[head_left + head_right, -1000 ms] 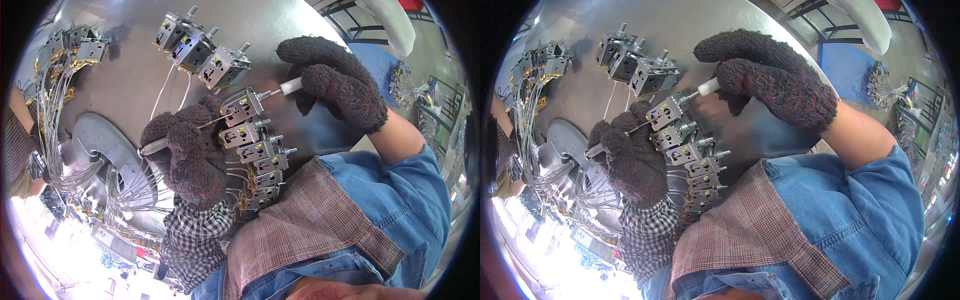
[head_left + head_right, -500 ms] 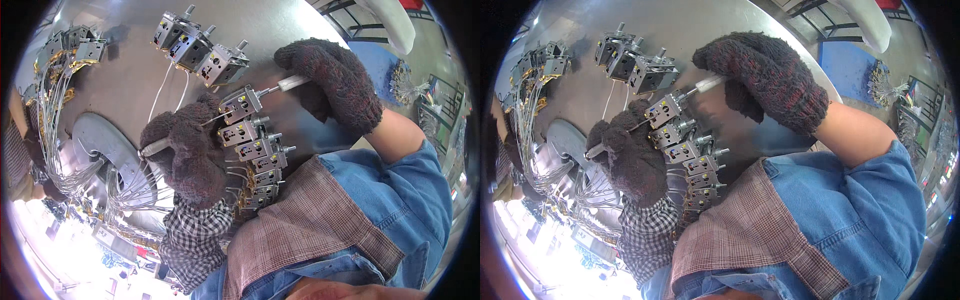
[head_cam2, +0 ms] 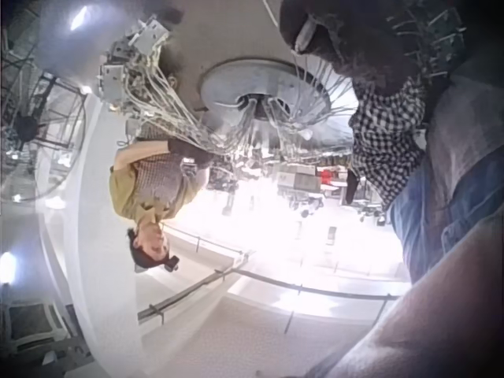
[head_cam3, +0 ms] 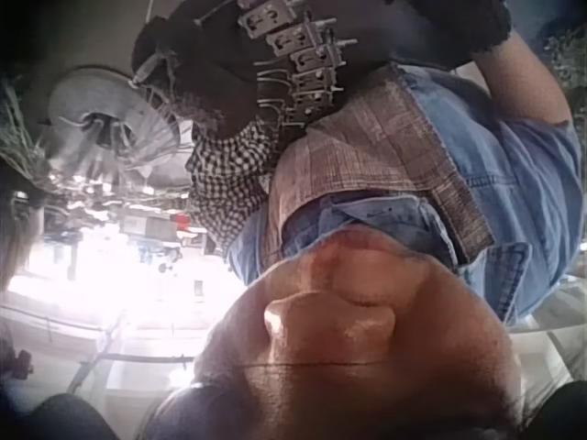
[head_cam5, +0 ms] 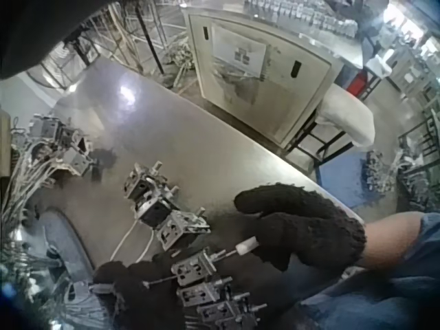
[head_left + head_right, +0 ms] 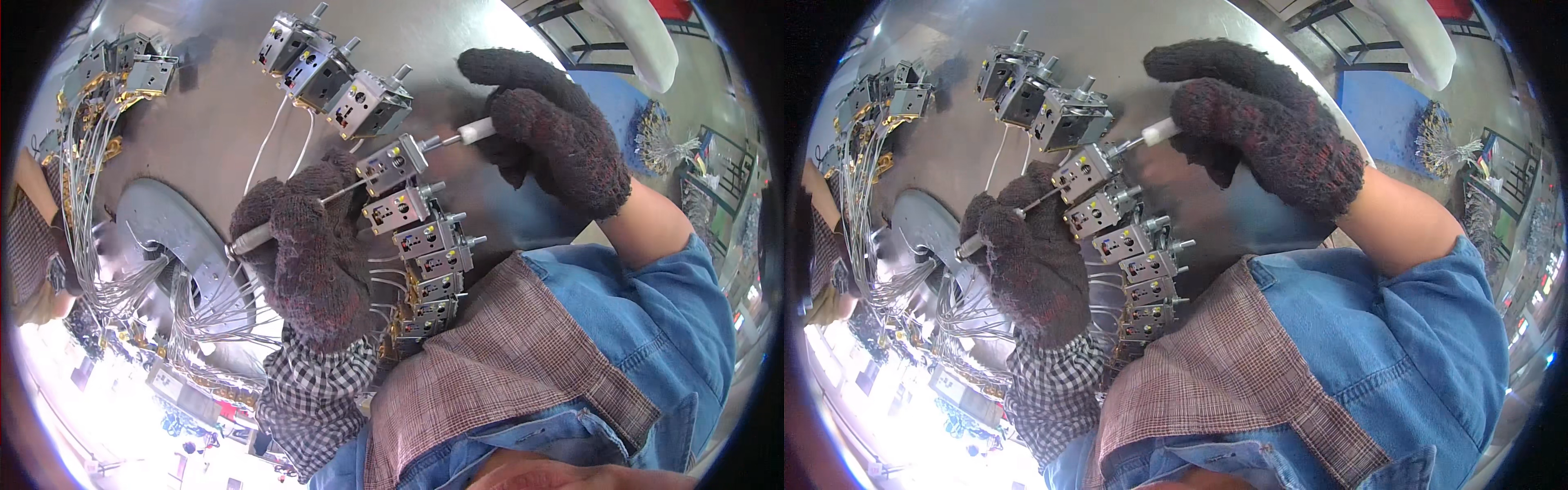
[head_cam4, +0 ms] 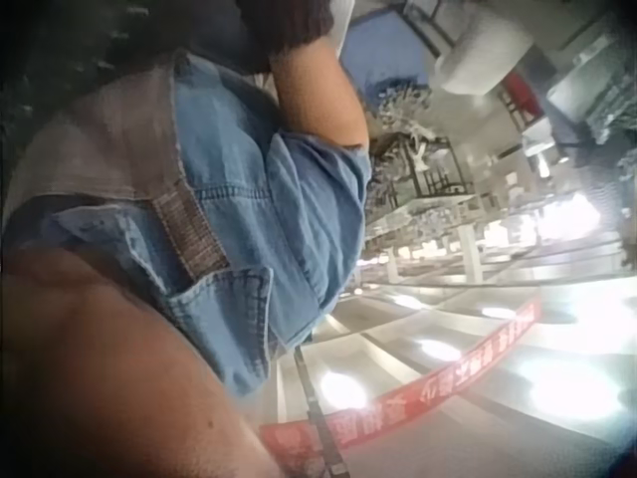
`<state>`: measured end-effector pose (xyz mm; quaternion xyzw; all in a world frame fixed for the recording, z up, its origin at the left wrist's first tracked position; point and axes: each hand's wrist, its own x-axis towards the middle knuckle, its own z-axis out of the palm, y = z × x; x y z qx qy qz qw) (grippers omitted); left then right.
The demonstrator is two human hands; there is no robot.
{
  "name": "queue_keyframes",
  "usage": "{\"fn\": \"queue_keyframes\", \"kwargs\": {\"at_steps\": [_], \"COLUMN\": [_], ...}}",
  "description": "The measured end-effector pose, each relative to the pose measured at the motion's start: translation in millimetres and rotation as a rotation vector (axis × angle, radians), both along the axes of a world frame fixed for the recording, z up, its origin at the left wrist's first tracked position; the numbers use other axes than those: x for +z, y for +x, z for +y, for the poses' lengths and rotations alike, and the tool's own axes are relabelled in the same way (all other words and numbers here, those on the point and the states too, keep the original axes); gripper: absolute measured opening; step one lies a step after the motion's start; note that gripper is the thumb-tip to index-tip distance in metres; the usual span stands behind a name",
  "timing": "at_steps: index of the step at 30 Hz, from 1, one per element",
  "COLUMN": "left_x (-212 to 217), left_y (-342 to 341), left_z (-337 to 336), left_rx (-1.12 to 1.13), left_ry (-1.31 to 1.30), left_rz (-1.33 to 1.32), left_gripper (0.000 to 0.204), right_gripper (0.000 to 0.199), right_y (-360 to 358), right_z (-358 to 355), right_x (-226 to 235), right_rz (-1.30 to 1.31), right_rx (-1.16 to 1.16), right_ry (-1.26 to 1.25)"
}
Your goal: Assembling small electronic modules onto a circular frame and adjusting them using a manual tool.
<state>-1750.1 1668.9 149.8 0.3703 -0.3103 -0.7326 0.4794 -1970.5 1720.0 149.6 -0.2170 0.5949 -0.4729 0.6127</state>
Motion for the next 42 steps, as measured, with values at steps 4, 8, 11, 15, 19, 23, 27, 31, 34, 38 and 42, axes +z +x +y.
{"fn": "queue_keyframes", "kwargs": {"at_steps": [4,8,11,15,19,23,27,31,34,38,42], "left_x": [9.8,-4.5,10.4,7.2,5.9,-1.2,0.4,2.1,2.9,0.6,-1.1], "left_y": [12.5,14.7,13.8,16.7,18.6,20.8,18.9,15.7,18.0,16.4,14.6], "left_z": [6.6,5.5,11.6,16.5,18.0,17.4,16.2,16.5,17.4,17.4,14.8], "left_rx": [0.068,-0.019,0.023,0.005,0.04,0.067,0.066,0.078,0.115,0.123,0.091], "left_ry": [0.04,-0.016,0.029,0.08,0.098,0.077,0.066,0.07,0.159,0.1,0.075], "left_rz": [-0.047,-0.008,-0.021,-0.023,-0.081,-0.036,-0.061,-0.033,0.068,-0.044,-0.017], "left_gripper": [0.017,0.017,0.017,0.017,0.017,0.016,0.017,0.017,0.016,0.016,0.016], "right_gripper": [0.04,0.04,0.04,0.038,0.037,0.037,0.038,0.037,0.037,0.032,0.029], "right_y": [-5.1,0.9,4.7,9.0,9.3,8.7,8.3,5.1,8.0,6.5,11.6], "right_z": [6.8,18.3,19.5,18.4,18.9,17.6,18.4,21.0,21.6,22.7,21.0], "right_x": [1.4,-3.5,-3.3,-5.9,-4.1,-2.5,-6.3,-11.6,-27.3,-25.6,-28.0], "right_rz": [-0.124,-0.063,-0.078,-0.05,-0.034,0.023,-0.011,0.033,0.282,0.21,0.67], "right_rx": [-0.042,0.028,0.059,0.064,0.068,0.07,0.09,0.146,0.134,0.12,0.115], "right_ry": [-0.011,-0.019,-0.071,-0.095,-0.153,-0.098,-0.124,-0.172,-0.498,-0.477,-0.759]}}
